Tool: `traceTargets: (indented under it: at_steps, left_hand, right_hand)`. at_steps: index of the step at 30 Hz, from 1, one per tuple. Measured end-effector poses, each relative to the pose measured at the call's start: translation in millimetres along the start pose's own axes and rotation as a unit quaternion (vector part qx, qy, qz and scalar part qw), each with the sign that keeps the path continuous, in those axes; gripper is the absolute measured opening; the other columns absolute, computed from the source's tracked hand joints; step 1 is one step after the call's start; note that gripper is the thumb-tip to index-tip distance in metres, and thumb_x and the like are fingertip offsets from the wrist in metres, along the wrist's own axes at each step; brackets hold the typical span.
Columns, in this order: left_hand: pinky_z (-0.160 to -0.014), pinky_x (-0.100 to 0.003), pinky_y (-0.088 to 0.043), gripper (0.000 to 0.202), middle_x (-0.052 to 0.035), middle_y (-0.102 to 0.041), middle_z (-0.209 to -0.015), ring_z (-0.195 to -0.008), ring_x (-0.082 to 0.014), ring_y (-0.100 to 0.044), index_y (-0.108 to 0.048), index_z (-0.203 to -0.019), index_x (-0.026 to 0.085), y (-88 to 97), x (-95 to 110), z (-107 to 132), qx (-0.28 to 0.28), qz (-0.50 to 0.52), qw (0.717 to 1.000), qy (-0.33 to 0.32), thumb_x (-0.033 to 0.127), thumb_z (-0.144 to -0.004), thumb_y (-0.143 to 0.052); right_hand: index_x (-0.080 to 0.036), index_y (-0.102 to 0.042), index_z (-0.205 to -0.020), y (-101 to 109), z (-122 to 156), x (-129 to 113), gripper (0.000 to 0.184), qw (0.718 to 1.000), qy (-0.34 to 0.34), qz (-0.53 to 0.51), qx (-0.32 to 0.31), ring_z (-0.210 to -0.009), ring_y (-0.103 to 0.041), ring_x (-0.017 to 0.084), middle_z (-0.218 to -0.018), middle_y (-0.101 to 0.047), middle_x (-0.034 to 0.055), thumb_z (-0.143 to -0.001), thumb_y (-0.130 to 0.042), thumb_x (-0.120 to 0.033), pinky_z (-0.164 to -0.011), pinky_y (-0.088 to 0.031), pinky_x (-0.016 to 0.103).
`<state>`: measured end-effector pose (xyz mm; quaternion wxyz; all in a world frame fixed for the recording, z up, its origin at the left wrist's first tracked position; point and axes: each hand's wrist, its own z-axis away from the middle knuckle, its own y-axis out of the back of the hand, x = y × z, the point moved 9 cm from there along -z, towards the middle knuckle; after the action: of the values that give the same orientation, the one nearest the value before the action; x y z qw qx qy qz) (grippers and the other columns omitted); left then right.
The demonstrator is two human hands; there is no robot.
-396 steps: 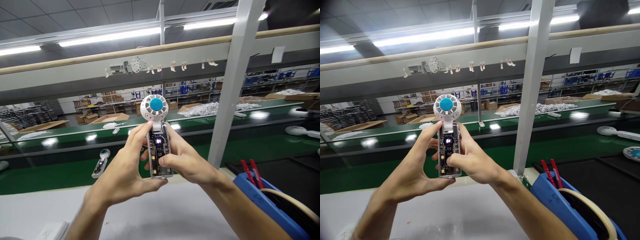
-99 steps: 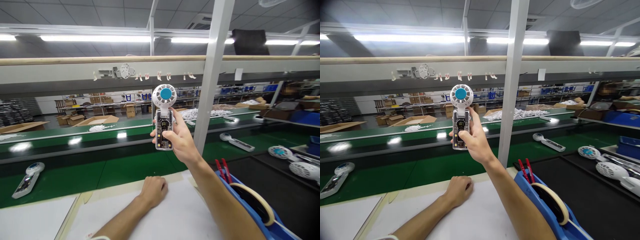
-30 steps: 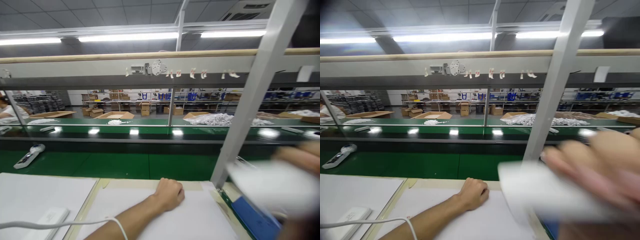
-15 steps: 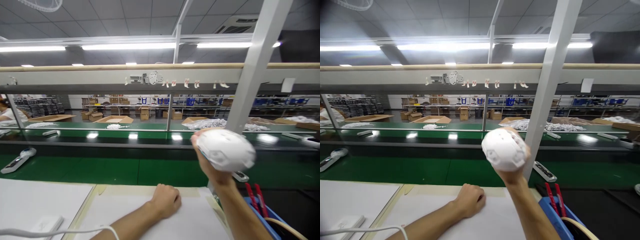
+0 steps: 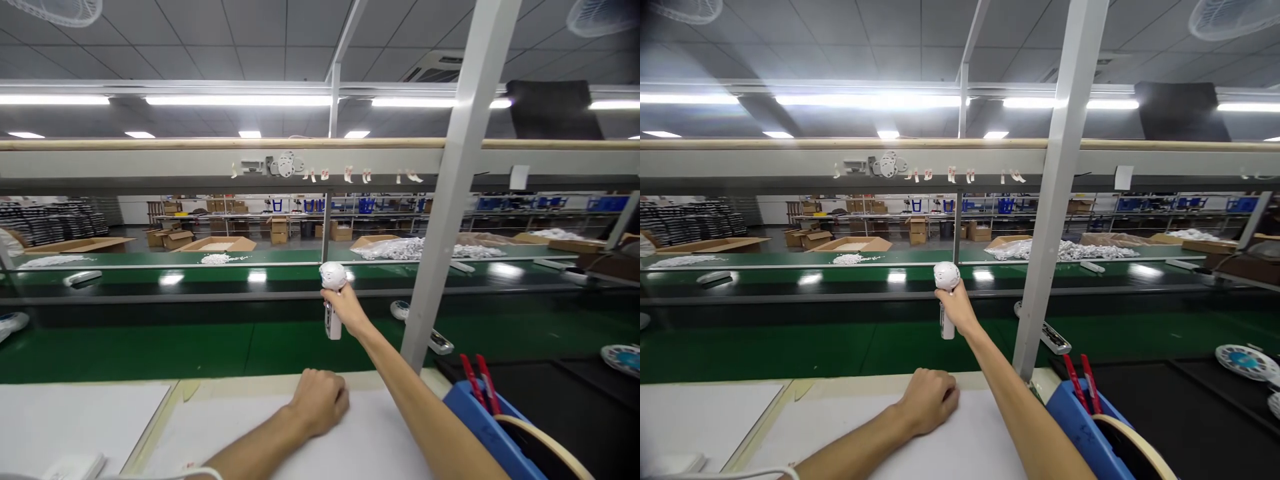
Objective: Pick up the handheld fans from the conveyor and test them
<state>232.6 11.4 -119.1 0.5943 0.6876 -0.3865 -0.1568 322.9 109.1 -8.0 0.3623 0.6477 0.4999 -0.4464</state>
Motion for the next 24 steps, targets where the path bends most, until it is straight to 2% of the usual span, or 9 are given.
traceTargets:
  at_steps: [2,4,6,8,10,12,15,19,24]
  left_hand:
    - [-0.061,-0.029,-0.039,0.023,-0.0031,-0.068,-0.076,-0.068,-0.0175,-0.061,-0.064,-0.071,0.020,3.2,1,1,0.014,-0.002,1.000,0.001,0.024,-0.088,-0.049]
    - [-0.069,-0.031,-0.044,0.025,-0.0049,-0.068,-0.084,-0.078,-0.0194,-0.062,-0.065,-0.076,0.020,10.0,1,2,0.044,-0.008,0.999,0.009,0.024,-0.091,-0.046]
    - [-0.083,-0.036,-0.047,0.026,-0.0086,-0.066,-0.102,-0.095,-0.0234,-0.061,-0.066,-0.086,0.019,17.4,1,3,0.081,-0.013,0.996,0.023,0.025,-0.093,-0.042]
    - [-0.098,-0.043,-0.044,0.026,-0.0133,-0.057,-0.128,-0.117,-0.0284,-0.054,-0.065,-0.104,0.017,23.7,-2,5,0.125,-0.017,0.991,0.040,0.023,-0.092,-0.043]
    - [-0.110,-0.048,-0.038,0.041,-0.0165,-0.041,-0.148,-0.135,-0.0319,-0.041,-0.056,-0.127,0.014,26.6,-4,6,0.165,-0.026,0.985,0.046,0.019,-0.087,-0.047]
    - [-0.118,-0.052,-0.030,0.063,-0.0185,-0.028,-0.158,-0.146,-0.0330,-0.028,-0.040,-0.144,0.009,23.5,-6,6,0.181,-0.041,0.982,0.042,0.016,-0.082,-0.050]
    - [-0.122,-0.056,-0.023,0.072,-0.0182,-0.027,-0.161,-0.150,-0.0331,-0.021,-0.032,-0.150,0.007,9.7,-9,1,0.143,-0.055,0.987,0.039,0.019,-0.082,-0.051]
    - [-0.122,-0.054,-0.023,0.061,-0.0163,-0.035,-0.158,-0.148,-0.0313,-0.028,-0.040,-0.148,0.009,-2.8,-14,-2,0.082,-0.029,0.995,0.047,0.025,-0.089,-0.046]
    - [-0.121,-0.050,-0.026,0.056,-0.0156,-0.034,-0.159,-0.148,-0.0319,-0.028,-0.046,-0.146,0.014,-5.0,-16,-2,0.057,-0.005,0.996,0.063,0.029,-0.092,-0.044]
  right_hand:
    - [-0.019,-0.052,-0.104,-3,-2,14,0.041,1.000,-0.008,-0.002,-0.003,-0.077,-0.055,0.017,-0.092,-0.057,0.0022,-0.066,-0.067,-0.027,-0.069,-0.049,0.029]
    - [-0.019,-0.052,-0.104,-7,-3,27,0.042,1.000,-0.025,-0.012,-0.012,-0.076,-0.055,0.016,-0.090,-0.058,0.0014,-0.065,-0.067,-0.025,-0.067,-0.049,0.028]
    - [-0.019,-0.052,-0.102,-10,-4,40,0.041,0.998,-0.051,-0.027,-0.028,-0.070,-0.055,0.015,-0.083,-0.058,-0.0005,-0.064,-0.068,-0.025,-0.063,-0.048,0.027]
    - [-0.019,-0.053,-0.097,-14,-4,53,0.036,0.994,-0.083,-0.043,-0.047,-0.062,-0.054,0.014,-0.073,-0.056,-0.0026,-0.064,-0.068,-0.024,-0.058,-0.047,0.027]
    - [-0.017,-0.054,-0.090,-16,-4,67,0.030,0.989,-0.118,-0.057,-0.063,-0.059,-0.056,0.014,-0.067,-0.056,-0.0021,-0.064,-0.069,-0.023,-0.056,-0.047,0.027]
    - [-0.016,-0.055,-0.084,-17,-4,80,0.025,0.985,-0.147,-0.067,-0.067,-0.062,-0.061,0.017,-0.066,-0.058,0.0009,-0.065,-0.069,-0.022,-0.058,-0.050,0.029]
    - [-0.014,-0.058,-0.083,-14,-5,94,0.022,0.982,-0.167,-0.063,-0.057,-0.071,-0.066,0.019,-0.073,-0.065,0.0058,-0.065,-0.070,-0.020,-0.065,-0.053,0.029]
    - [-0.012,-0.063,-0.086,-10,-4,108,0.019,0.983,-0.178,-0.005,-0.047,-0.073,-0.067,0.018,-0.078,-0.069,0.0080,-0.069,-0.066,-0.021,-0.067,-0.053,0.027]
    - [-0.013,-0.068,-0.088,-5,0,113,0.017,0.977,-0.155,0.141,-0.039,-0.090,-0.067,0.022,-0.090,-0.072,0.0083,-0.074,-0.064,-0.022,-0.074,-0.050,0.026]
